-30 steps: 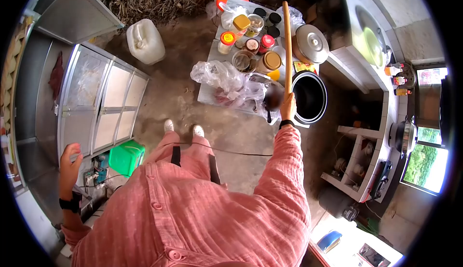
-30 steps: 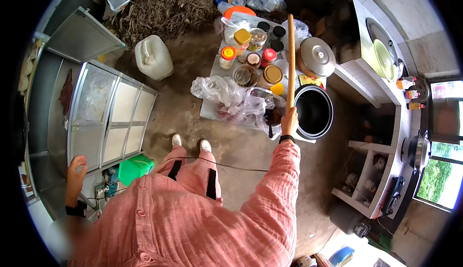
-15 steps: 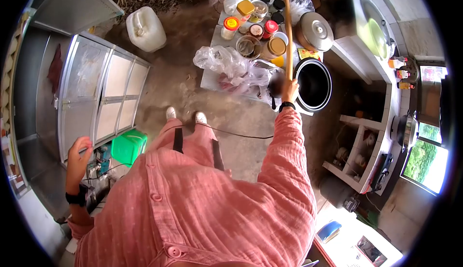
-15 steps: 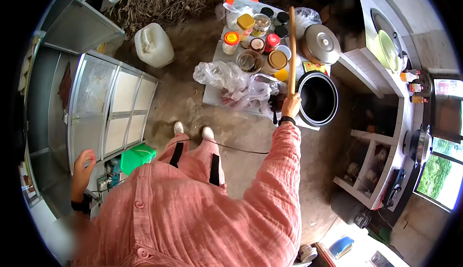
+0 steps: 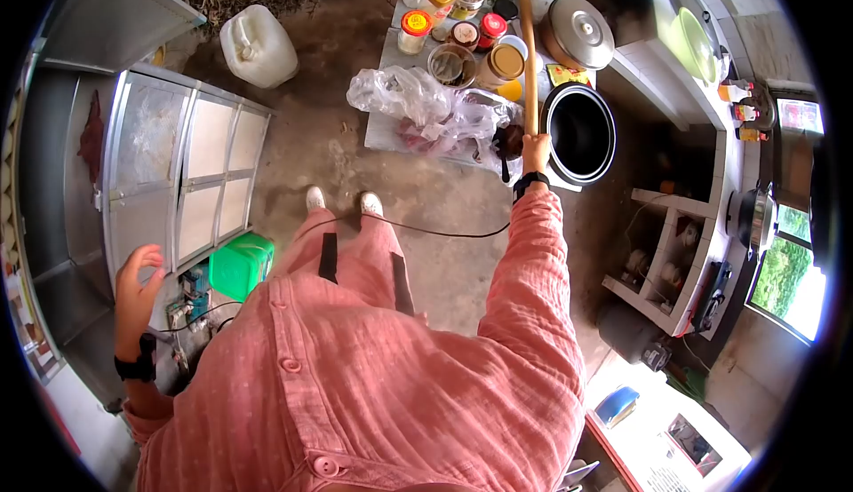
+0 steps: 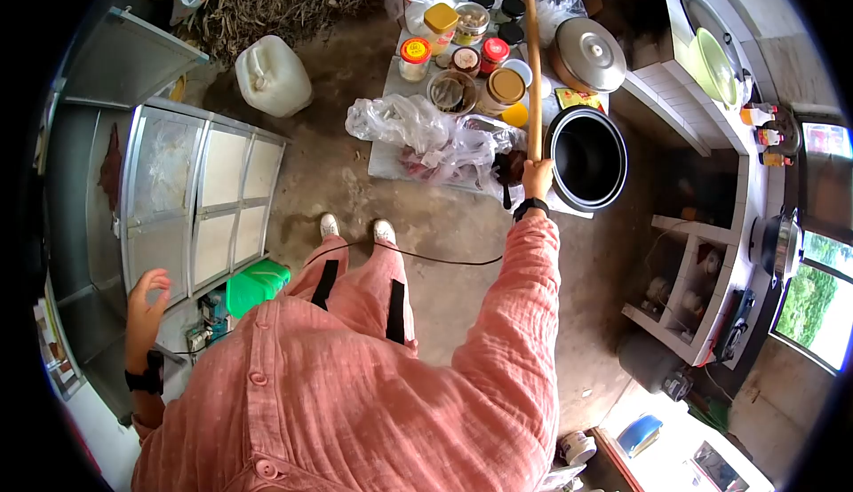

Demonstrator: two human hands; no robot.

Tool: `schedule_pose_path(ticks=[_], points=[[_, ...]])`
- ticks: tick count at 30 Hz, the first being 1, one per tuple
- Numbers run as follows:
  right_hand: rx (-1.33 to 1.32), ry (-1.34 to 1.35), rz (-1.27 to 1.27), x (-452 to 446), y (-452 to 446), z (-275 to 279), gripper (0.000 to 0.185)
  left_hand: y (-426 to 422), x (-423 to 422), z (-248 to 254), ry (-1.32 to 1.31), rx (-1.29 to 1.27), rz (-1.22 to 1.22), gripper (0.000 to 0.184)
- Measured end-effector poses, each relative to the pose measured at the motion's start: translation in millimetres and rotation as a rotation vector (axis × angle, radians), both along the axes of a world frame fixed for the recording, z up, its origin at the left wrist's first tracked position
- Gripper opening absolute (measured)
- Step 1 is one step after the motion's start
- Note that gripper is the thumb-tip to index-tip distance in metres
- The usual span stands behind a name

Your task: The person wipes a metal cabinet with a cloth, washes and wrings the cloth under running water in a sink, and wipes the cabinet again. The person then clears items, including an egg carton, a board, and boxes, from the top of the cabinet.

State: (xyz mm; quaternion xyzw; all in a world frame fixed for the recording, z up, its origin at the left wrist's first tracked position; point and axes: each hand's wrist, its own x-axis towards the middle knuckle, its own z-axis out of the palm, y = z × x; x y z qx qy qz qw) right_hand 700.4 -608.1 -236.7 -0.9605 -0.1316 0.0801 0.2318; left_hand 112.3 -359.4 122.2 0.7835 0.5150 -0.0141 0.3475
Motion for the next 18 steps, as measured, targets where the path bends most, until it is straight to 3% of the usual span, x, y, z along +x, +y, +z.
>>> schedule_pose_path(ticks=[2, 5, 9, 11, 12, 15, 16, 17, 18], points=[[0.129, -0.023, -0.022, 10, -9, -15, 0.031, 5, -1, 4, 0.028, 0.070, 0.026, 0.030], [0.404, 0.246, -0.145, 16, -22, -29, 0.030, 6, 1, 6, 0.033, 0.076, 0.028, 0.030], [0.348, 0.267, -0.134, 10, -17, -5, 0.027, 3, -3, 0, 0.034, 0.043, 0.025, 0.029], [-0.077, -0.055, -0.020, -3, -12, 17, 0.021, 1, -1, 0, 0.059, 0.018, -0.012, 0.029], [-0.137, -0.109, 0.016, -4, -16, 11, 0.021, -1, 0, 1, 0.063, 0.017, -0.011, 0.029], [-0.126, -0.188, -0.003, -9, -25, -8, 0.023, -4, 1, 3, 0.060, 0.025, -0.022, 0.029], [0.136, -0.171, -0.058, -13, -27, -14, 0.025, -5, 0, 4, 0.080, 0.023, 0.007, 0.028], [0.110, -0.293, -0.058, -13, -29, -22, 0.025, -6, -1, 5, 0.099, 0.022, 0.036, 0.026], [0.057, -0.207, -0.057, -1, -40, -47, 0.023, -7, -1, 6, 0.099, 0.031, 0.044, 0.026]])
